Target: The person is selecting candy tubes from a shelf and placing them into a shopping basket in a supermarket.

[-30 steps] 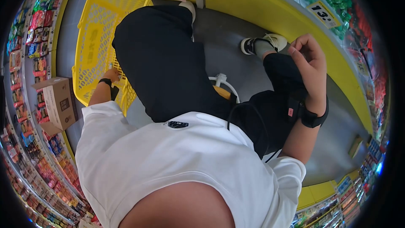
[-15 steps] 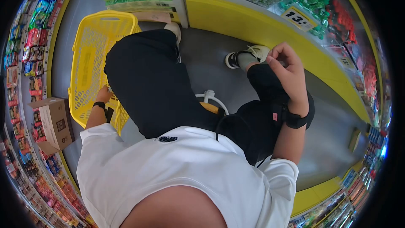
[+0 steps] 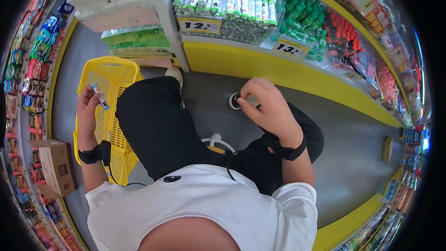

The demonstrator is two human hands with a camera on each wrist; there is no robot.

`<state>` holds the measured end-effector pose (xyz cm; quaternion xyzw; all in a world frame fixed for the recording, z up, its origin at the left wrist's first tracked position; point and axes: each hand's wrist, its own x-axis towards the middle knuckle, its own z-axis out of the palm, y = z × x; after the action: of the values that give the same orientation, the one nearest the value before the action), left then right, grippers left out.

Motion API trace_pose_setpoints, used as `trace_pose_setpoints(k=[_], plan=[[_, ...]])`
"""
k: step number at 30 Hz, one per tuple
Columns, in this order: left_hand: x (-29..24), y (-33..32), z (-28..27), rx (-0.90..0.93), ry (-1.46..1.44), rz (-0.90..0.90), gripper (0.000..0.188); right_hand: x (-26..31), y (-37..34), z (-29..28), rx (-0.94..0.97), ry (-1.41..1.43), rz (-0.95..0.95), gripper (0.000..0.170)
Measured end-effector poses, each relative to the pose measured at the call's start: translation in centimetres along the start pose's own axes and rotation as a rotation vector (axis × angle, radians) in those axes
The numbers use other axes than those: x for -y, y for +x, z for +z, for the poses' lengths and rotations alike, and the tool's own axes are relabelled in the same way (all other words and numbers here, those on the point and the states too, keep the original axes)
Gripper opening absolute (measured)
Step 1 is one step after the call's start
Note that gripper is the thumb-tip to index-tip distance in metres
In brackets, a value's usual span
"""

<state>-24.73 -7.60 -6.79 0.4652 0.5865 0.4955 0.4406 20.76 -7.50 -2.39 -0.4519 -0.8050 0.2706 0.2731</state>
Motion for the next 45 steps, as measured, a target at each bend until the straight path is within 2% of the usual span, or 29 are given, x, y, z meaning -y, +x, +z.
trace_pose_setpoints(k=[5,6,10,11,15,17,26,31,38,45], plan=[[-7.3,-1.6,6.7,0.303,-0.358,0.059,0.021,2.1,1.9,0.0,-0.038,0.009,-0.186,0.015],[-7.4,-1.3,7.9,0.348,-0.338,0.059,0.029,2.5,2.3,-0.1,-0.040,0.003,-0.229,0.017],[-9.0,-0.9,13.1,0.607,-0.456,-0.061,0.026,4.0,3.4,-0.2,-0.066,0.023,-0.350,0.025],[-9.1,-0.9,14.5,0.613,-0.477,-0.099,0.024,3.8,3.5,-0.3,-0.041,0.031,-0.374,0.034],[-8.1,-1.0,18.6,0.695,-0.513,-0.234,0.018,4.4,3.8,-0.5,0.006,0.064,-0.340,0.049],[-8.0,-1.2,19.9,0.737,-0.506,-0.280,0.016,4.4,3.9,-0.4,0.006,0.051,-0.339,0.050],[-8.1,-1.1,21.5,0.733,-0.523,-0.338,0.018,3.4,3.8,0.1,-0.064,0.013,-0.322,0.049],[-8.1,-0.7,21.4,0.776,-0.581,-0.352,0.021,4.2,4.3,-1.7,-0.121,-0.079,-0.404,0.049],[-8.1,-0.5,20.6,0.795,-0.546,-0.311,0.018,7.2,5.6,-8.0,-0.156,-0.215,-0.515,0.050],[-8.2,-0.4,20.4,0.794,-0.541,-0.289,0.015,10.9,10.4,-15.7,-0.228,-0.307,-0.663,0.047]])
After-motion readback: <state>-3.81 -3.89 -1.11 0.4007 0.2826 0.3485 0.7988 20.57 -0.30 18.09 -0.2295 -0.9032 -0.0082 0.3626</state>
